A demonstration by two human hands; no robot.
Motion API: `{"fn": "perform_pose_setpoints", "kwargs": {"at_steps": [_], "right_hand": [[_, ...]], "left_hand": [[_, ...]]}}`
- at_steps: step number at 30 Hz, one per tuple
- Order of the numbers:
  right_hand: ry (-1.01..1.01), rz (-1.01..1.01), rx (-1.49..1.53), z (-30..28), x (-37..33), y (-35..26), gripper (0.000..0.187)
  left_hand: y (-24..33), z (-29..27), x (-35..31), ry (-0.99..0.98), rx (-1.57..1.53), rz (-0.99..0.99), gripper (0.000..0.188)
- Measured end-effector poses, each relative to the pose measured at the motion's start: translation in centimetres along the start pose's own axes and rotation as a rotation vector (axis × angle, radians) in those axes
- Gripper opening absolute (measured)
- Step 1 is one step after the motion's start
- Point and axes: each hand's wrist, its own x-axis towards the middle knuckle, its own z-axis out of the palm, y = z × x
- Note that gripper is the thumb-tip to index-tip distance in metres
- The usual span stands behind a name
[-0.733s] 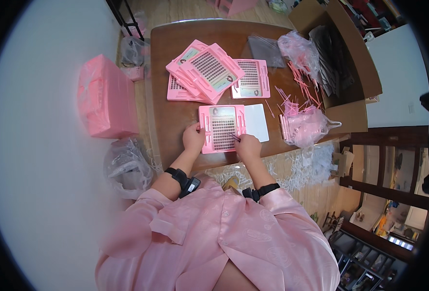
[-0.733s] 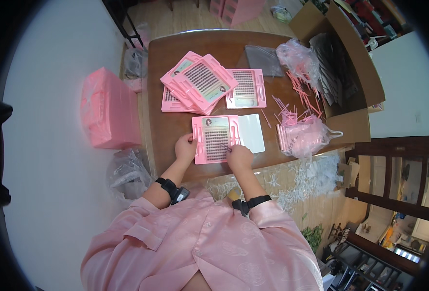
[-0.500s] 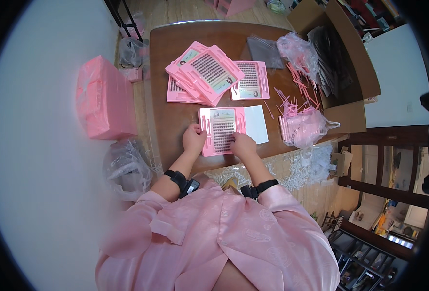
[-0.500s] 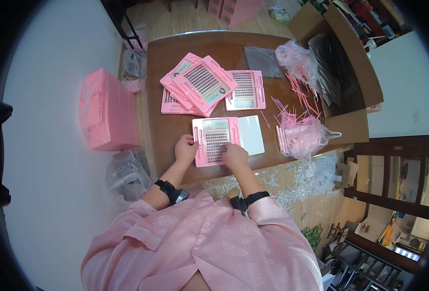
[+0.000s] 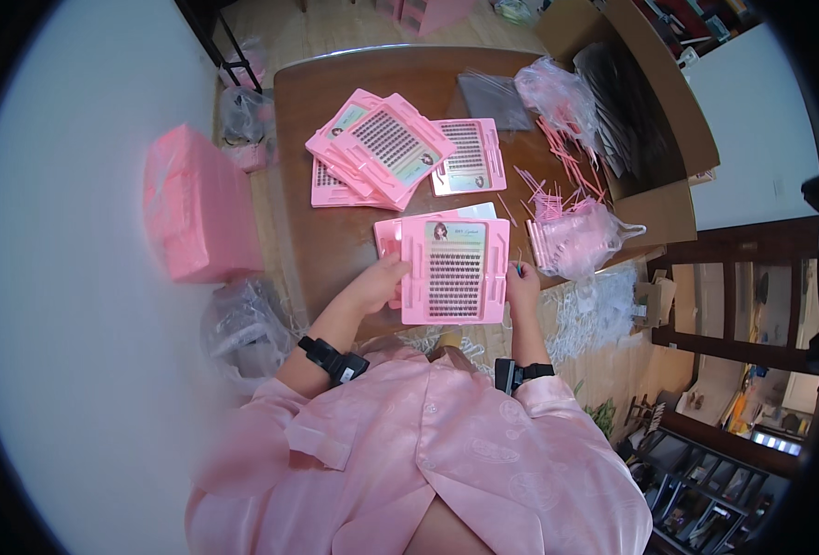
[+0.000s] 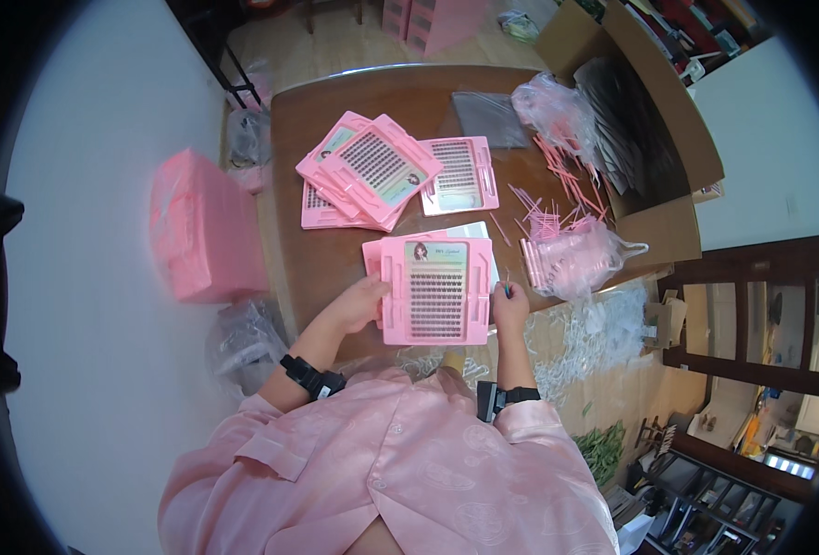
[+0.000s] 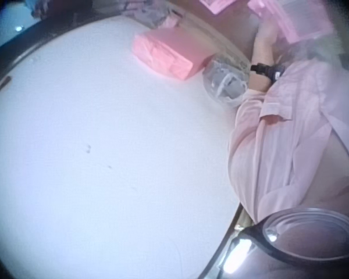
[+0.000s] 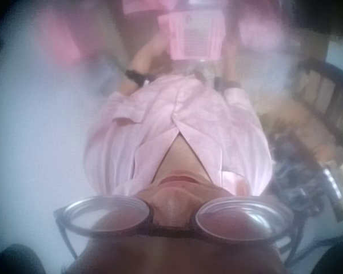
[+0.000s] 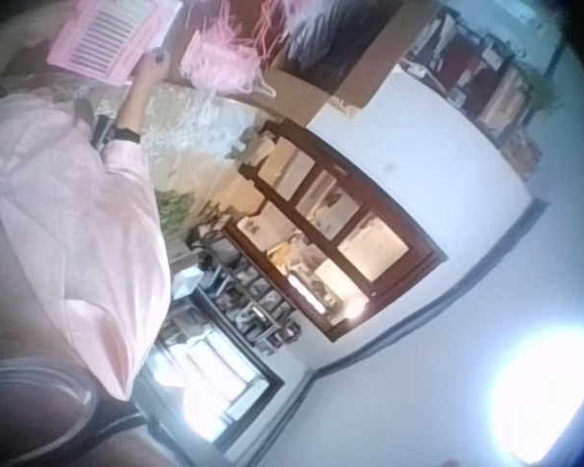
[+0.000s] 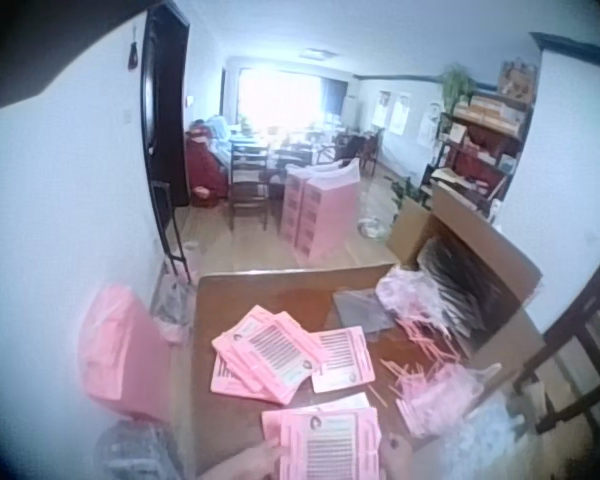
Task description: The person repeatedly picks up pink paper sheets and white inserts, folds the pink sheets around the inserts, and stacks the finished units on the table. The person handles the items one at a time, occasionally adjusting the stack and retrieving more materials from nearby boxes.
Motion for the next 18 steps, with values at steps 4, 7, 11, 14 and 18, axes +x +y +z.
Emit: {"fn": "perform_pose_setpoints", "kwargs": {"at_steps": [4, 7, 11, 14, 18], "right_hand": [[0.035, -0.026, -0.194, -1.2, 1.1, 1.8, 0.023], [0.024, -0.061, -0.479, -0.8, 2.2, 1.4, 0.037], [-0.123, 0.032, -0.672, -0.1, 4.0, 0.4, 0.048], [-0.262, 0.094, -0.661, -0.3, 5.7, 0.6, 0.047], [-0.415, 0.073, -0.395, -2.2, 7.1, 2.2, 0.039]], "left_hand": [[4.6, 1.1, 1.2, 0.016, -0.202, 0.264, 0.038], [8.5, 0.3, 4.0, 0.234, -0.291, 0.383, 0.037], [11.0, -1.6, 7.2, 0.503, -0.092, 0.477, 0.044], [10.7, -3.4, 9.0, 0.629, -0.03, 0.442, 0.046], [10.0, -3.9, 9.9, 0.89, 0.219, 0.436, 0.05]]}}
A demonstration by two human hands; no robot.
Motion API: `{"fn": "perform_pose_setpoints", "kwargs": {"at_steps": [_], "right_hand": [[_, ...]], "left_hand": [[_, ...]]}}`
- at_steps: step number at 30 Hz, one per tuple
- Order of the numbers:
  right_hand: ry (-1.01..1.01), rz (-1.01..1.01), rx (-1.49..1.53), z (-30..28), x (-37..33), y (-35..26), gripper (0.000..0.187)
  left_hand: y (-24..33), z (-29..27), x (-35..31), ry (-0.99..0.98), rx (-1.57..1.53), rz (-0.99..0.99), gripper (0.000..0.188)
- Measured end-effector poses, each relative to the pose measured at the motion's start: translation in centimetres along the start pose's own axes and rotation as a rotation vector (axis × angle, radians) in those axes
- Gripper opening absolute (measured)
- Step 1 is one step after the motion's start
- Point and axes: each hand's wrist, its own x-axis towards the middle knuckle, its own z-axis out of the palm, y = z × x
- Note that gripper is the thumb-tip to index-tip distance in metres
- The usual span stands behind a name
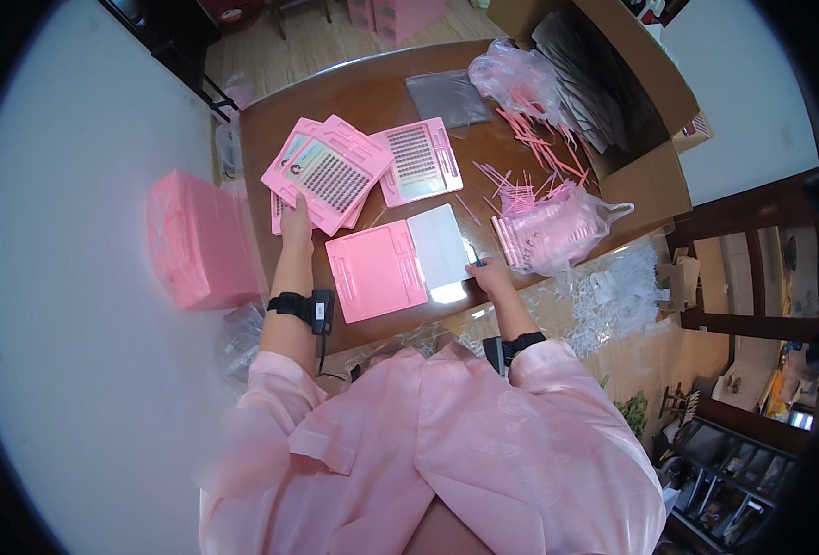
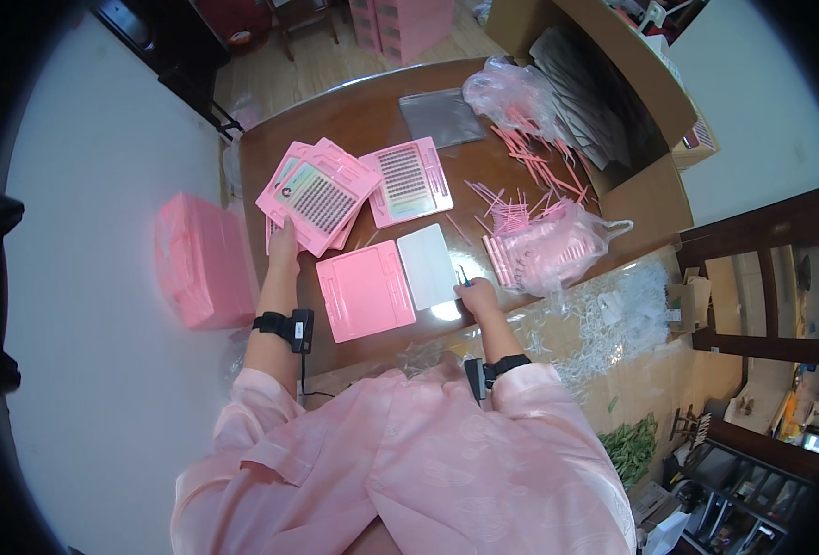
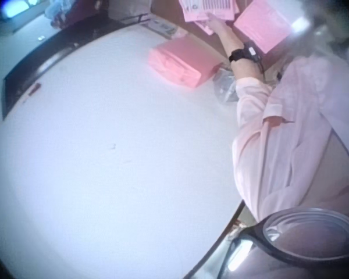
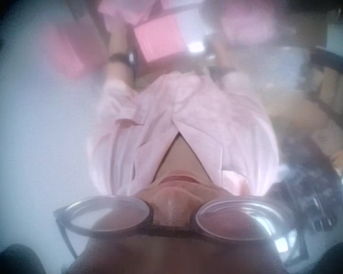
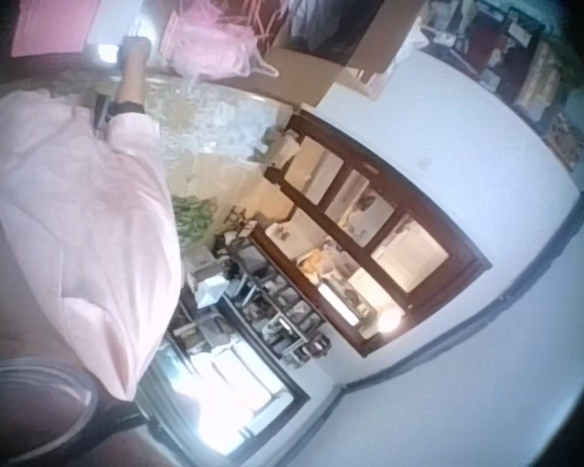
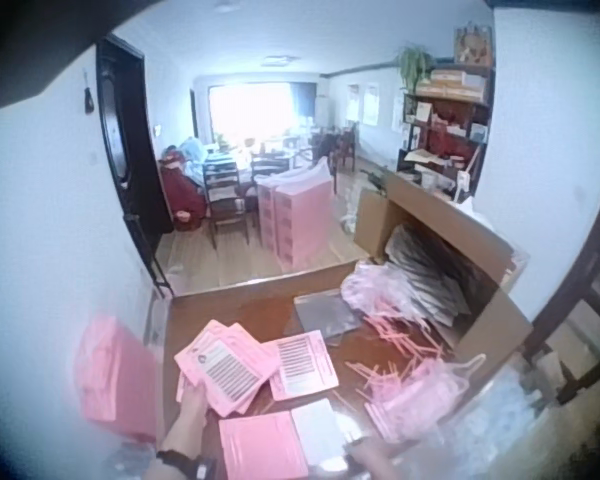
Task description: The person repeatedly picks up pink paper sheets and white inserts, folds the pink sheets around the inserts, and stacks the finished units on the table. The person handles the items one at a time, occasionally adjusting the stack and retrieving more materials from nearby boxes.
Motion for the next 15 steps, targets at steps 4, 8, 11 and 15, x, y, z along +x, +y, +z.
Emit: {"fn": "perform_pose_setpoints", "kwargs": {"at_steps": [4, 8, 11, 15], "right_hand": [[-0.031, -0.098, 0.326, -4.0, -0.8, 0.3, 0.022], [-0.375, 0.16, 0.754, -8.6, -3.2, -1.9, 0.013], [-0.598, 0.114, 0.88, -9.6, -4.8, -3.7, 0.013], [-0.686, 0.1, 0.919, -8.7, -5.6, -4.4, 0.014]], "left_hand": [[-0.2, 2.8, -4.8, 0.348, 0.583, 0.551, 0.051], [-1.2, 9.8, -11.6, -0.392, 0.004, 0.245, 0.062], [-2.0, 14.1, -15.4, -0.863, -0.715, -0.162, 0.079], [-1.2, 16.0, -17.8, -1.104, -0.906, -0.307, 0.09]]}}
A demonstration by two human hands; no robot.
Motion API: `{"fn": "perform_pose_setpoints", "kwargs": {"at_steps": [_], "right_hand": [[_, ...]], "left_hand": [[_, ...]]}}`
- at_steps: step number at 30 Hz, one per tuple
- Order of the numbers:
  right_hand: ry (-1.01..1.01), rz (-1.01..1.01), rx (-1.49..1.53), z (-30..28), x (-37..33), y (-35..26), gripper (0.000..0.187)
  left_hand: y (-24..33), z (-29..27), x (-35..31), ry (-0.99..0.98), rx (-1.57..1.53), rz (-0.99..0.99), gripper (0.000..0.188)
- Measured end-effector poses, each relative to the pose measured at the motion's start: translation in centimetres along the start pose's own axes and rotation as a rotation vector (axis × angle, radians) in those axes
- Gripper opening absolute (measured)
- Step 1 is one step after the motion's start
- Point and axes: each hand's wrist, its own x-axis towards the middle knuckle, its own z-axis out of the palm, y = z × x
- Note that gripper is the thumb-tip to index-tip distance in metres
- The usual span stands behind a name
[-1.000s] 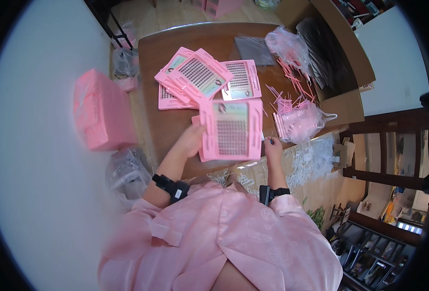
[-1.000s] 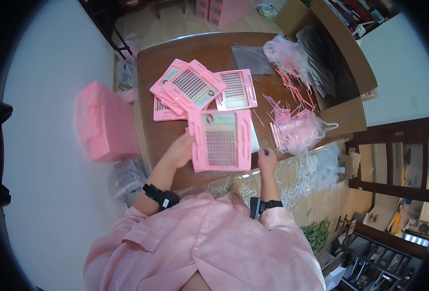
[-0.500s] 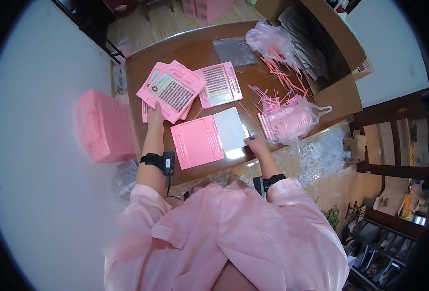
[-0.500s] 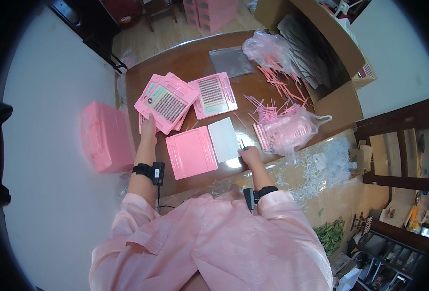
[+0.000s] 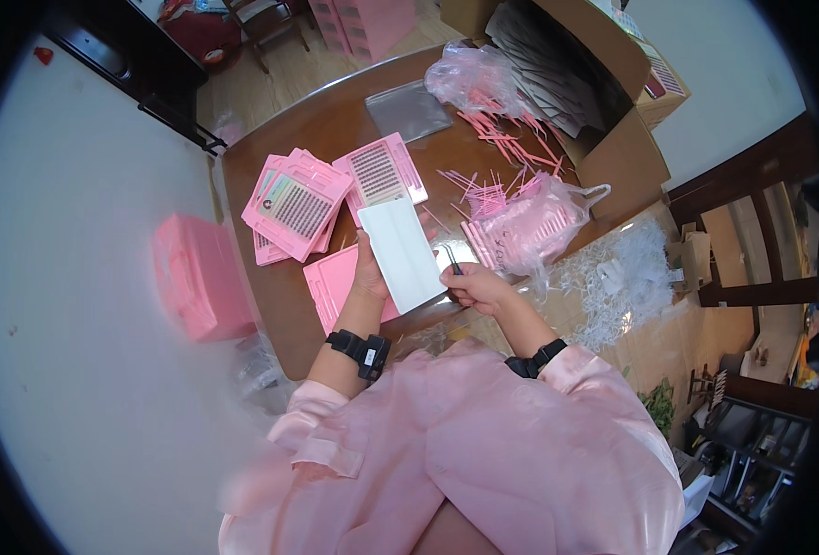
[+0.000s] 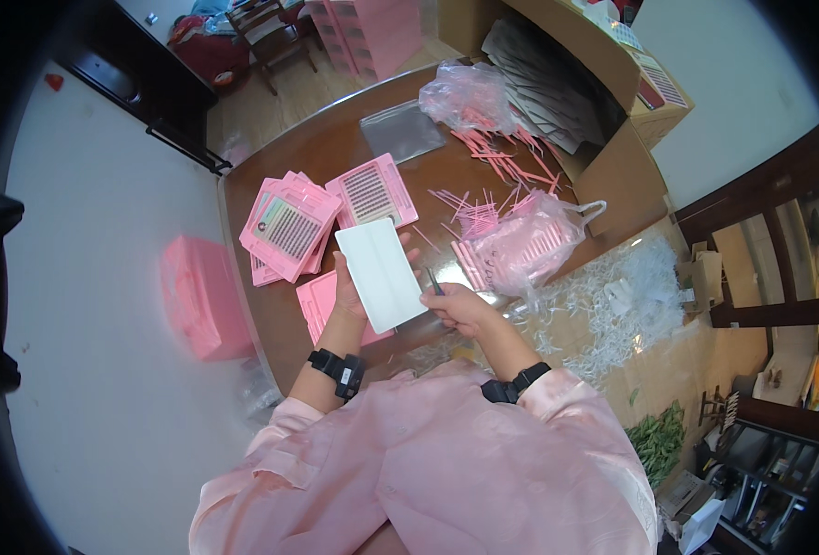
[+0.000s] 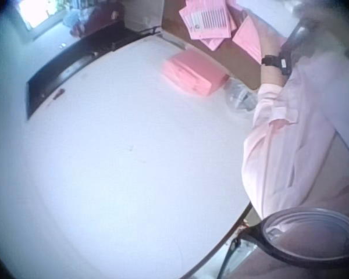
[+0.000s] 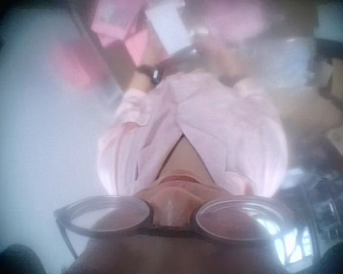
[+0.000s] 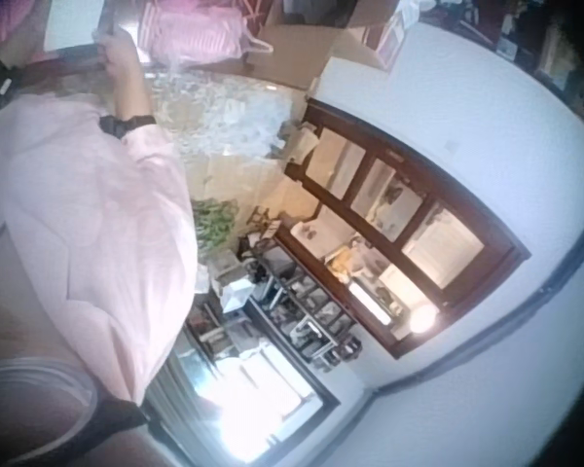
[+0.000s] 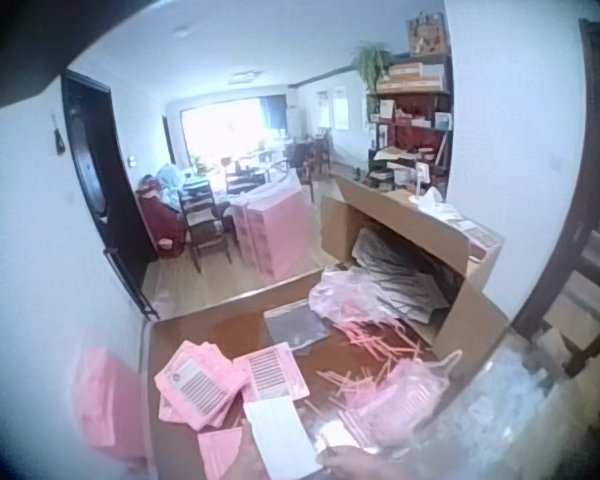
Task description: The person repeatedly picks up pink paper sheets and white inserts, folds the pink sheets around the inserts, and stacks the finished units on the table. The person handles the items one at a time, occasionally adjusting the stack and retrieving more materials from nearby boxes.
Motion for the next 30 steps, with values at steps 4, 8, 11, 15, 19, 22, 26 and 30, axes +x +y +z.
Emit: {"fn": "perform_pose_setpoints", "kwargs": {"at_steps": [4, 8, 11, 15, 19, 22, 26, 30], "right_hand": [[0.097, -0.112, -0.336, -0.6, 0.3, -0.1, 0.027], [0.305, -0.483, -0.818, -0.9, 0.4, -1.5, 0.037], [0.343, -0.525, -1.027, -0.4, 0.7, -2.9, 0.03], [0.409, -0.514, -1.096, 0.4, 0.2, -3.2, 0.031], [0.481, -0.404, -1.139, -1.0, -0.9, -2.1, 0.032], [0.53, -0.416, -1.043, -2.0, -1.0, -1.0, 0.034], [0.508, -0.533, -0.83, -0.5, -0.2, -0.3, 0.032], [0.381, -0.652, -0.679, 4.0, -0.2, -0.5, 0.026]], "left_hand": [[-0.4, 1.8, -0.1, 0.031, 0.163, 0.019, 0.095], [-0.7, 2.5, -1.6, 0.117, 0.229, -0.024, 0.093], [-1.2, 2.5, -2.5, 0.141, 0.136, -0.005, 0.089], [-0.6, 3.0, -3.1, 0.173, 0.135, 0.041, 0.085], [0.5, 4.4, -4.0, 0.328, 0.249, 0.172, 0.092], [1.3, 5.4, -4.8, 0.171, 0.055, 0.204, 0.097], [2.2, 5.8, -6.7, 0.115, -0.107, 0.163, 0.097], [3.2, 5.0, -8.7, 0.077, 0.012, 0.146, 0.093]]}}
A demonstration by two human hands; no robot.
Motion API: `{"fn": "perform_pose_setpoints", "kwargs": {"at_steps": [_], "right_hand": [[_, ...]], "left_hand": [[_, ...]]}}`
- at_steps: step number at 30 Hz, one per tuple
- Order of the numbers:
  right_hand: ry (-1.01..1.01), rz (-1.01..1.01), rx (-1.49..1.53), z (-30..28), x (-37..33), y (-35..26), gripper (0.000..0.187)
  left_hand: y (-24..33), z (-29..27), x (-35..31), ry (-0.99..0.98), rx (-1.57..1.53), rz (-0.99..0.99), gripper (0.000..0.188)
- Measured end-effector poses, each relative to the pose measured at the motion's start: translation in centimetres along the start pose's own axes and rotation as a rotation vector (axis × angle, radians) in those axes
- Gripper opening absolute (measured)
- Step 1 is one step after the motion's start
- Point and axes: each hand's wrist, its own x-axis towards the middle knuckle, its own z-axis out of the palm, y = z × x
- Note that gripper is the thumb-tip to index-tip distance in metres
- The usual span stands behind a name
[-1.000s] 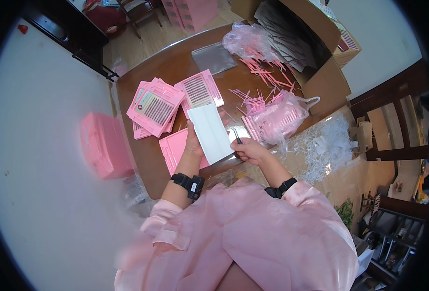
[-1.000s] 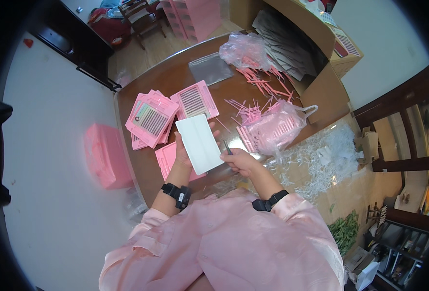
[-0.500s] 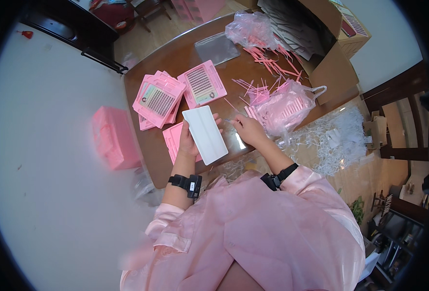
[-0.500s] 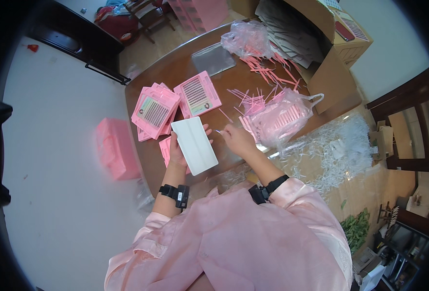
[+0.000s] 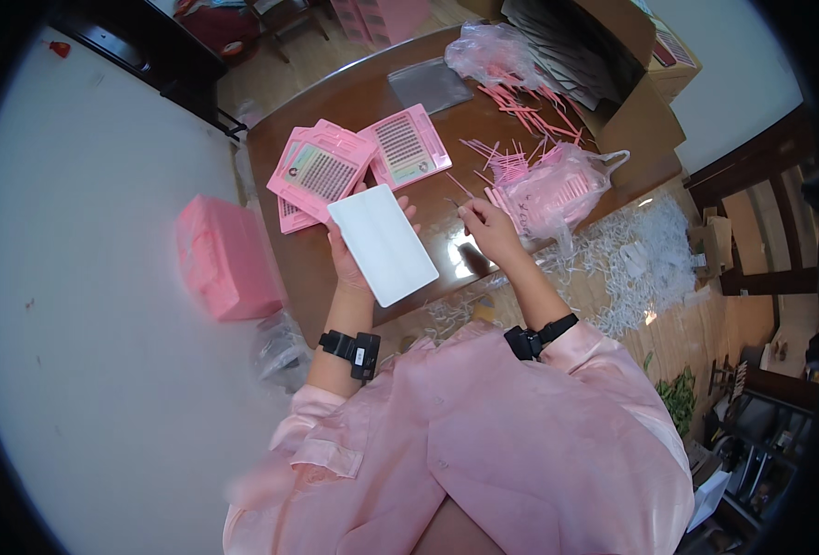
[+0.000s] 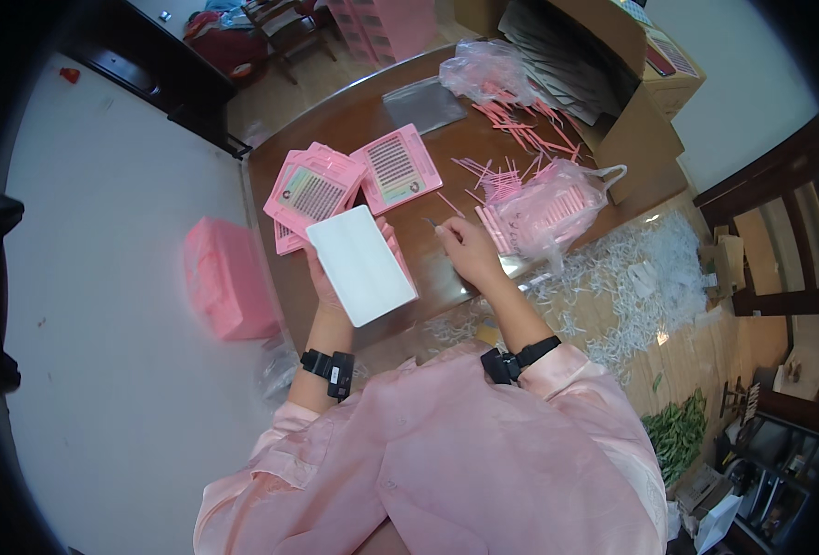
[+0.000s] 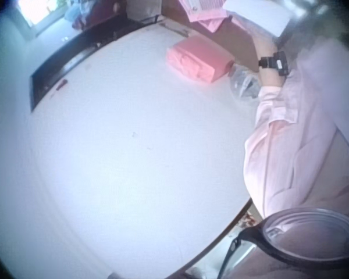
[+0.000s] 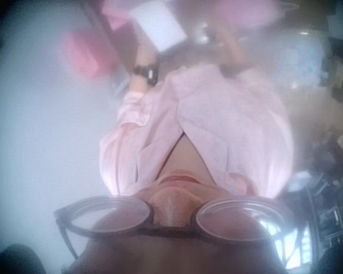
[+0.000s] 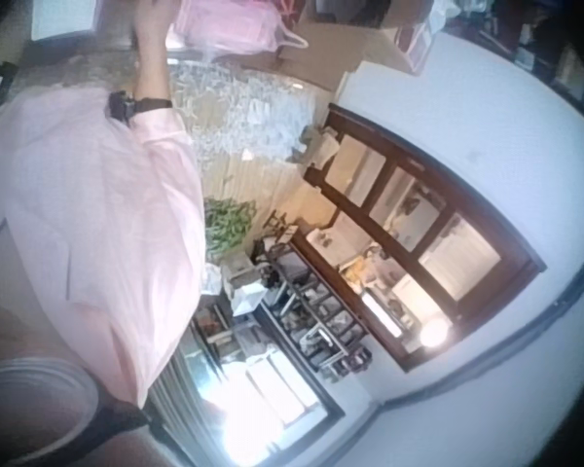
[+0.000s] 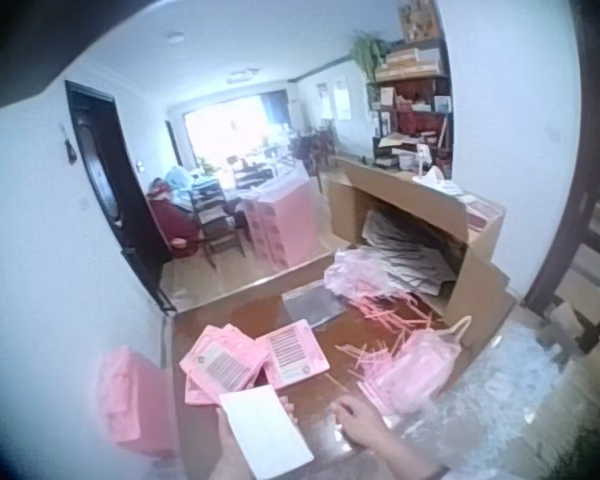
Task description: The person repeatedly picks up pink paper sheets and white inserts, folds the pink sheets around the inserts, and stacks the finished units on the table. The person handles the items one at a time, occasionally adjusting the stack and retrieving more materials from nearby boxes.
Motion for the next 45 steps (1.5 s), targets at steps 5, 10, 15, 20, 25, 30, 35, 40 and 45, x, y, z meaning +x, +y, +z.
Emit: {"fn": "perform_pose_setpoints", "kwargs": {"at_steps": [5, 10, 15, 20, 25, 30, 35, 40, 45], "right_hand": [[-0.119, -0.113, -0.021, 5.0, -1.6, -3.9, 0.025], [-0.134, -0.092, -0.066, 8.4, -3.2, -5.7, 0.024], [-0.24, -0.03, 0.138, 9.1, -5.5, -4.8, 0.021], [-0.587, -0.12, -0.655, 4.3, -10.6, -1.2, 0.024], [-0.52, 0.199, -1.262, 2.0, -14.2, -0.6, 0.026], [0.101, -0.17, -0.55, 6.8, -8.6, -5.7, 0.023], [0.155, -0.281, -0.422, 10.1, -6.2, -9.1, 0.021], [0.144, -0.287, -0.474, 10.9, -5.5, -9.5, 0.021], [0.105, -0.287, -0.514, 11.3, -4.9, -10.4, 0.019]], "left_hand": [[0.6, -2.3, -2.9, -0.115, 0.146, -0.063, 0.089], [1.2, -5.2, -4.9, -0.168, 0.158, -0.177, 0.088], [1.7, -5.8, -5.6, -0.167, 0.191, -0.161, 0.084], [4.2, -5.9, -6.3, -0.039, 0.151, -0.036, 0.083], [5.9, -7.5, -6.7, -0.004, 0.087, -0.05, 0.087], [5.1, -6.8, -6.7, -0.066, 0.153, -0.053, 0.088], [5.1, -5.3, -7.5, -0.034, 0.182, -0.018, 0.088], [5.4, -5.6, -8.2, 0.004, 0.162, 0.0, 0.09], [5.7, -6.7, -7.8, -0.038, 0.09, -0.027, 0.09]]}}
